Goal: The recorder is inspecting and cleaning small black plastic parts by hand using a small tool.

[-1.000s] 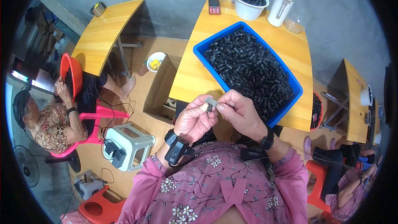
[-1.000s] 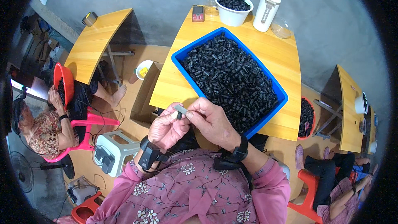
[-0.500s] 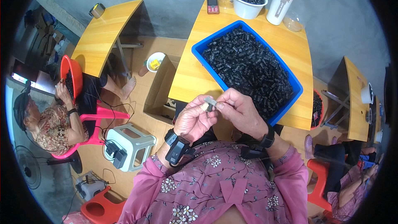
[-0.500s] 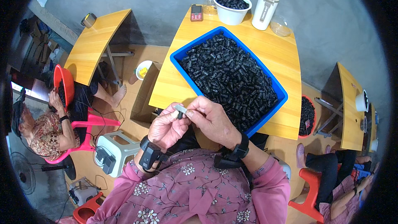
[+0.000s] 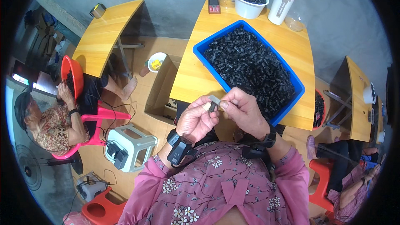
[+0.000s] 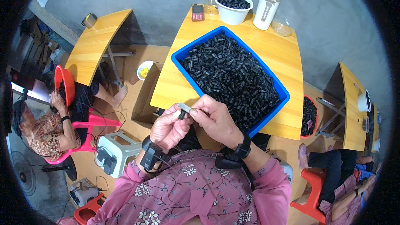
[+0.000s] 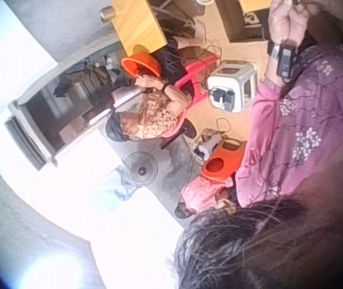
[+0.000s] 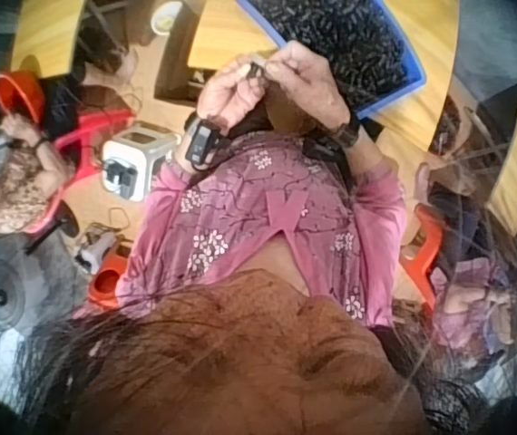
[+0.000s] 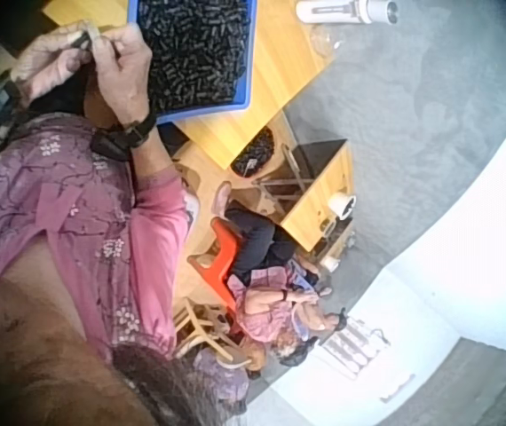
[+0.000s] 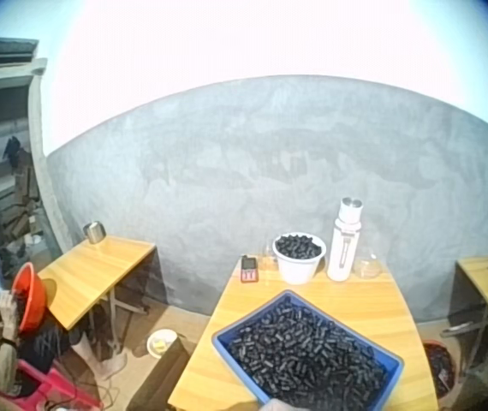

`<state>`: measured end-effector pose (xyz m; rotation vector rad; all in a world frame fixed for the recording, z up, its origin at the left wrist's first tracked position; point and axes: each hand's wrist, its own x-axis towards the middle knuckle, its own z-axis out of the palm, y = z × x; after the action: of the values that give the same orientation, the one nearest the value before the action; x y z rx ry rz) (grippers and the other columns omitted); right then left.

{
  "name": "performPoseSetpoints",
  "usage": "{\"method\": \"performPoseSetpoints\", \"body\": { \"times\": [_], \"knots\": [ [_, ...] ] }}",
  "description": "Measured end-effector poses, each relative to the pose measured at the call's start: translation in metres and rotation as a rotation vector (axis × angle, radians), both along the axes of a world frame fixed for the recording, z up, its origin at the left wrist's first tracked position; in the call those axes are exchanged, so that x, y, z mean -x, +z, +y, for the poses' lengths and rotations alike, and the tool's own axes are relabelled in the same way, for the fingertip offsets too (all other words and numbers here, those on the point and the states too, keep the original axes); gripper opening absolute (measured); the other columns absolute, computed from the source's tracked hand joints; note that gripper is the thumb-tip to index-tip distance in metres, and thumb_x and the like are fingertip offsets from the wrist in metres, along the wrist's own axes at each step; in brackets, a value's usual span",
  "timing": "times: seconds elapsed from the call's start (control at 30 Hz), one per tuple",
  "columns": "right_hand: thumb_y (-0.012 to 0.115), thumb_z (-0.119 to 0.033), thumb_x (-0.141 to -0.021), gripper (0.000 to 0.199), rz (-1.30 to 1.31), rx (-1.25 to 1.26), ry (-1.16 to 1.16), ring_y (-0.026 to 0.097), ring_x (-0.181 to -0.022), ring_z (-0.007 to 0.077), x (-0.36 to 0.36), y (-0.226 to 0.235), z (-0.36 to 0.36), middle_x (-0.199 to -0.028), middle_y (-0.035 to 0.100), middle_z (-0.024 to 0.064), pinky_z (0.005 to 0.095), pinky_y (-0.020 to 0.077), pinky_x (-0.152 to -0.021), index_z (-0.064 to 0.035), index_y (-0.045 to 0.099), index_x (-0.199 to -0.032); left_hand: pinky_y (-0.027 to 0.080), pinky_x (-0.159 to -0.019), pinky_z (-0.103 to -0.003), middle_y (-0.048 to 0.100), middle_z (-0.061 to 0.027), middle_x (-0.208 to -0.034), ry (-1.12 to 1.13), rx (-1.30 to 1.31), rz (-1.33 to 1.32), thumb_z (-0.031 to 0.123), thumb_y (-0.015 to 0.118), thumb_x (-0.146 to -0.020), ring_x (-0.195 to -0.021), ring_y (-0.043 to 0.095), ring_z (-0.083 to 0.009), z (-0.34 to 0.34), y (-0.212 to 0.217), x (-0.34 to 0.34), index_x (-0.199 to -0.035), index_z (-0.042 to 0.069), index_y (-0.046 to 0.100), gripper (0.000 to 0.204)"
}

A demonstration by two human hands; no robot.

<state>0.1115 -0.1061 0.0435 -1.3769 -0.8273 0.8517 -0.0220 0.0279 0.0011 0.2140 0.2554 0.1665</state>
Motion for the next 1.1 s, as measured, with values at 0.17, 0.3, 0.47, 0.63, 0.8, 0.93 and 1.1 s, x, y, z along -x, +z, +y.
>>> {"method": "performPoseSetpoints", "body": {
  "times": [0.17, 0.3, 0.47, 0.63, 0.8, 0.93, 1.1],
  "knots": [
    [0.060, -0.009, -0.096, 0.008, -0.060, 0.014, 0.012, 0.054, -0.072, 0.0026, -0.0007, -0.0003, 0.0005, -0.078, 0.061, -0.0015, 0.0216, 0.0464, -0.063, -0.0019, 0.059, -0.092, 0.055, -0.071, -0.027, 0.064, -0.0114, -0.094, -0.018, -0.001, 0.010, 0.004, 0.060, -0.093, -0.081, 0.062, -0.0187, 0.0023, 0.0041, -0.0021, -0.108, 0.000, 0.060, 0.016],
    [0.060, -0.012, -0.096, 0.009, -0.160, -0.007, -0.023, 0.048, -0.062, 0.0010, -0.0002, -0.0058, 0.0023, -0.069, 0.054, -0.0047, 0.0195, 0.0388, -0.054, -0.0038, 0.059, -0.093, 0.055, -0.070, -0.027, 0.065, -0.0110, -0.094, -0.025, -0.012, 0.003, 0.004, 0.060, -0.093, -0.082, 0.063, -0.0186, 0.0019, 0.0034, -0.0021, -0.107, -0.001, 0.061, 0.015],
    [0.060, -0.012, -0.096, 0.009, -0.135, 0.017, 0.002, 0.047, -0.062, 0.0010, -0.0023, -0.0040, 0.0004, -0.068, 0.054, -0.0047, 0.0195, 0.0385, -0.054, -0.0039, 0.059, -0.092, 0.054, -0.070, -0.029, 0.065, -0.0087, -0.095, -0.030, -0.035, 0.000, 0.006, 0.059, -0.094, -0.082, 0.063, -0.0174, 0.0027, -0.0006, -0.0006, -0.108, 0.001, 0.063, 0.015],
    [0.061, -0.012, -0.096, 0.009, -0.098, 0.039, 0.003, 0.047, -0.062, 0.0007, -0.0020, -0.0030, 0.0005, -0.068, 0.054, -0.0048, 0.0195, 0.0381, -0.054, -0.0041, 0.060, -0.093, 0.053, -0.068, -0.027, 0.064, -0.0103, -0.093, -0.024, -0.025, 0.013, 0.006, 0.061, -0.093, -0.081, 0.059, -0.0182, 0.0028, 0.0000, -0.0004, -0.107, 0.000, 0.063, 0.016],
    [0.061, -0.012, -0.096, 0.008, -0.033, -0.014, -0.015, 0.046, -0.061, 0.0007, 0.0011, -0.0031, 0.0023, -0.068, 0.054, -0.0054, 0.0195, 0.0379, -0.054, -0.0046, 0.060, -0.093, 0.053, -0.069, -0.027, 0.064, -0.0105, -0.093, -0.025, -0.015, 0.015, 0.006, 0.061, -0.093, -0.081, 0.059, -0.0184, 0.0028, -0.0016, 0.0000, -0.110, 0.000, 0.062, 0.019],
    [0.061, -0.012, -0.096, 0.008, -0.091, -0.010, 0.000, 0.046, -0.062, 0.0006, -0.0009, -0.0020, 0.0013, -0.069, 0.053, -0.0062, 0.0195, 0.0378, -0.055, -0.0047, 0.060, -0.093, 0.053, -0.069, -0.027, 0.065, -0.0105, -0.093, -0.030, -0.003, 0.017, 0.006, 0.060, -0.093, -0.081, 0.060, -0.0184, 0.0024, -0.0005, -0.0002, -0.112, 0.000, 0.061, 0.020],
    [0.062, -0.009, -0.095, 0.010, -0.084, 0.024, 0.021, 0.052, -0.071, 0.0023, -0.0001, -0.0033, -0.0003, -0.078, 0.061, -0.0012, 0.0216, 0.0453, -0.062, -0.0010, 0.059, -0.091, 0.053, -0.068, -0.028, 0.066, -0.0102, -0.093, -0.016, 0.007, 0.041, 0.005, 0.060, -0.092, -0.079, 0.062, -0.0181, 0.0020, -0.0014, -0.0001, -0.113, -0.001, 0.061, 0.022]
  ]
}}
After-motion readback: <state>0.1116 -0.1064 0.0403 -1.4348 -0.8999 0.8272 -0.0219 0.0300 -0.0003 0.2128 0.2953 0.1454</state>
